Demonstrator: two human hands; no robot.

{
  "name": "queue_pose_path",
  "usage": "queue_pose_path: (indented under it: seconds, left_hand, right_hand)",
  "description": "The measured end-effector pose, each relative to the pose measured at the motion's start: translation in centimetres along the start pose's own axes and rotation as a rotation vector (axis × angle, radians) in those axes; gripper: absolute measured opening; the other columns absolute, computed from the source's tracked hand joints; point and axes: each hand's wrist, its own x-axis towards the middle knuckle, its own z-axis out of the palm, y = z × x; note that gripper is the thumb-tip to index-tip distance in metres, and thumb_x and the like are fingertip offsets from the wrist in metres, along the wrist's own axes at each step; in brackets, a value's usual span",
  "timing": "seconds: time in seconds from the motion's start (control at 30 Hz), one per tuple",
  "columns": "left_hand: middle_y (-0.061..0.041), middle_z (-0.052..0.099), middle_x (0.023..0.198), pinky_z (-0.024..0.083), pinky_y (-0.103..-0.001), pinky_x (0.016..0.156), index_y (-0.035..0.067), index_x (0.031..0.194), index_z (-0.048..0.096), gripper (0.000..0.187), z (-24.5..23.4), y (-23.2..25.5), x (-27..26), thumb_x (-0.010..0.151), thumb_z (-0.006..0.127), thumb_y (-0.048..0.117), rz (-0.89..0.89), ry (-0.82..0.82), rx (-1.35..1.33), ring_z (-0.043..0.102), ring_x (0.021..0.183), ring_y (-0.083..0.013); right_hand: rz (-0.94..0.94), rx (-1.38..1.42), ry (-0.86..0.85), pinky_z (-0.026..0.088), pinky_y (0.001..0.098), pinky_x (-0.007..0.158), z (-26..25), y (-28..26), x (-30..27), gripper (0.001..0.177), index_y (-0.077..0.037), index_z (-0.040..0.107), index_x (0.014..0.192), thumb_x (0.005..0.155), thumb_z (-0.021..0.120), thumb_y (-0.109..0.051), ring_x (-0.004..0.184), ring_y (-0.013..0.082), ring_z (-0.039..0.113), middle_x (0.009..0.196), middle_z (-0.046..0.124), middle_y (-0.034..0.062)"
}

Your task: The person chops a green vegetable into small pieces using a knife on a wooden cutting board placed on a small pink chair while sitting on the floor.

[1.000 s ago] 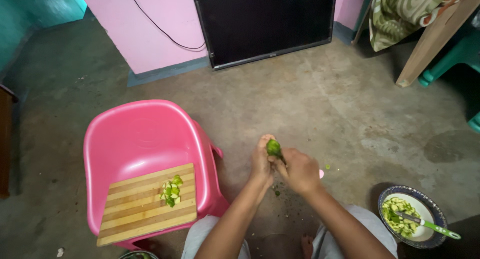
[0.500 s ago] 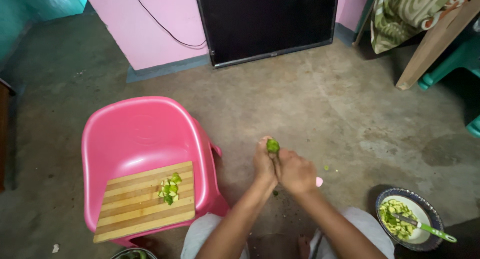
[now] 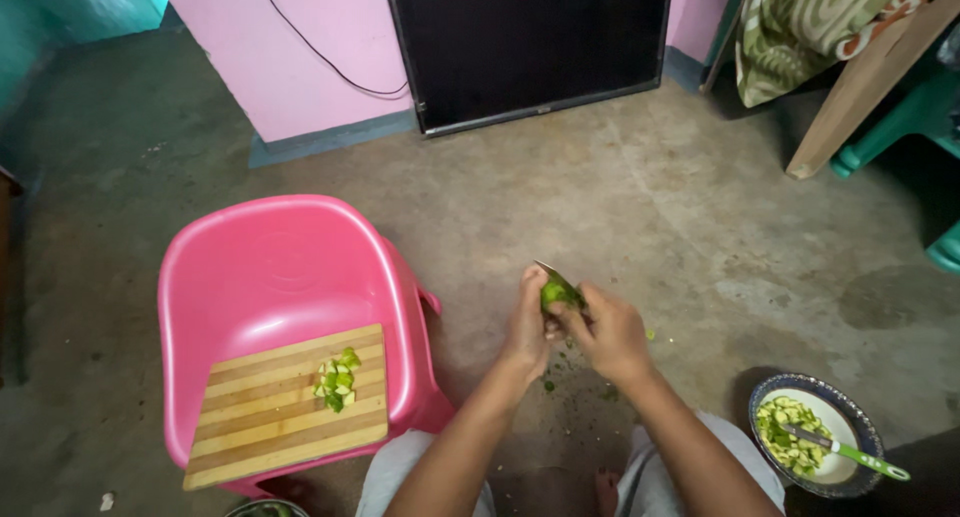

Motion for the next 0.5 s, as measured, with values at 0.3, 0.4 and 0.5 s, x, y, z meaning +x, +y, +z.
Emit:
queue_pose_path:
  seconds: [0.3,0.4,0.5]
  left_hand:
    - [0.002,0.051,0.087,0.043,-0.025,0.067,0.011,0.111,0.059,0.036,1.0,-2.3,0.3,0.107,0.039,0.04,0.293,0.175,0.249,0.048,0.077,-0.0078]
    - [0.002,0.05,0.089,0.044,-0.026,0.07,0.009,0.109,0.057,0.031,0.7,-2.7,0.5,0.108,0.04,0.035,0.354,0.178,0.173,0.048,0.079,-0.009]
    - [0.002,0.048,0.088,0.044,-0.026,0.07,0.008,0.109,0.055,0.032,0.5,-2.9,0.8,0.111,0.038,0.034,0.422,0.184,0.223,0.046,0.078,-0.0088]
  right_hand:
    - [0.21,-0.142,0.059,0.049,0.0525,0.058,0.6,-1.9,0.0,0.049,-0.004,0.06,0.083,0.095,0.06,-0.052,0.067,0.0441,0.066,0.07,0.066,0.021]
    - [0.249,-0.281,-0.007,0.051,0.053,0.063,0.8,-2.1,0.2,0.052,-0.006,0.062,0.082,0.097,0.054,-0.056,0.071,0.0442,0.067,0.072,0.067,0.0224]
    - [0.243,-0.341,-0.053,0.052,0.054,0.063,0.7,-2.3,0.4,0.053,-0.007,0.064,0.084,0.098,0.05,-0.056,0.072,0.0434,0.068,0.075,0.069,0.0207]
